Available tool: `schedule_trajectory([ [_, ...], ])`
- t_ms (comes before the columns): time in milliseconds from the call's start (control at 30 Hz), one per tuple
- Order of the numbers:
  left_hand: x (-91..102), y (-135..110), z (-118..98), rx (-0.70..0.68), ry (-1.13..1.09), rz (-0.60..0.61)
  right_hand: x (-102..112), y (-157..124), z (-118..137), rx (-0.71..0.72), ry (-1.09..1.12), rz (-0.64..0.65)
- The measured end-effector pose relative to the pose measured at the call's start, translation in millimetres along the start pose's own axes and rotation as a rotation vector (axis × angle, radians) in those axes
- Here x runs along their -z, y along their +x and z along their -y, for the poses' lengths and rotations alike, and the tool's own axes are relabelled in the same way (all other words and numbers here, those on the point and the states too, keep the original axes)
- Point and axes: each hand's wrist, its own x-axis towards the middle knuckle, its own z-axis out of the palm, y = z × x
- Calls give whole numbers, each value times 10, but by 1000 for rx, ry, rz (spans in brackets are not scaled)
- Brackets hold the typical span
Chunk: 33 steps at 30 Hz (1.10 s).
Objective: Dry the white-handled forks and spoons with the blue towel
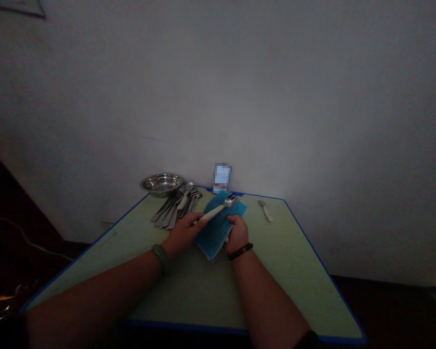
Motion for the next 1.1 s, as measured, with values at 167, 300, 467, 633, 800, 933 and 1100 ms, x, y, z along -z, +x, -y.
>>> schedule_trajectory([
  [167,11,-59,-74,60,181,-22,-14,-25,6,-26,-6,75],
  [300,23,-107,-153,21,401,-5,-26,-40,-12,-37,-32,132],
  [467,21,-103,-196,-22,593,36,-28,-32,-36,-60,-51,159],
  [633,10,-96,-206,-133,645,37,-62,-48,-42,-68,-59,108],
  [800,14,-93,-222,-183,674,35,-106,-81,-55,-78,-32,60],
  [933,31,-98,-222,-252,725,42,-95,-73,-55,-91,-7,95],
  [1100,34,-113,-203,-310,731,17,-60,-35,-46,-79,13,95],
])
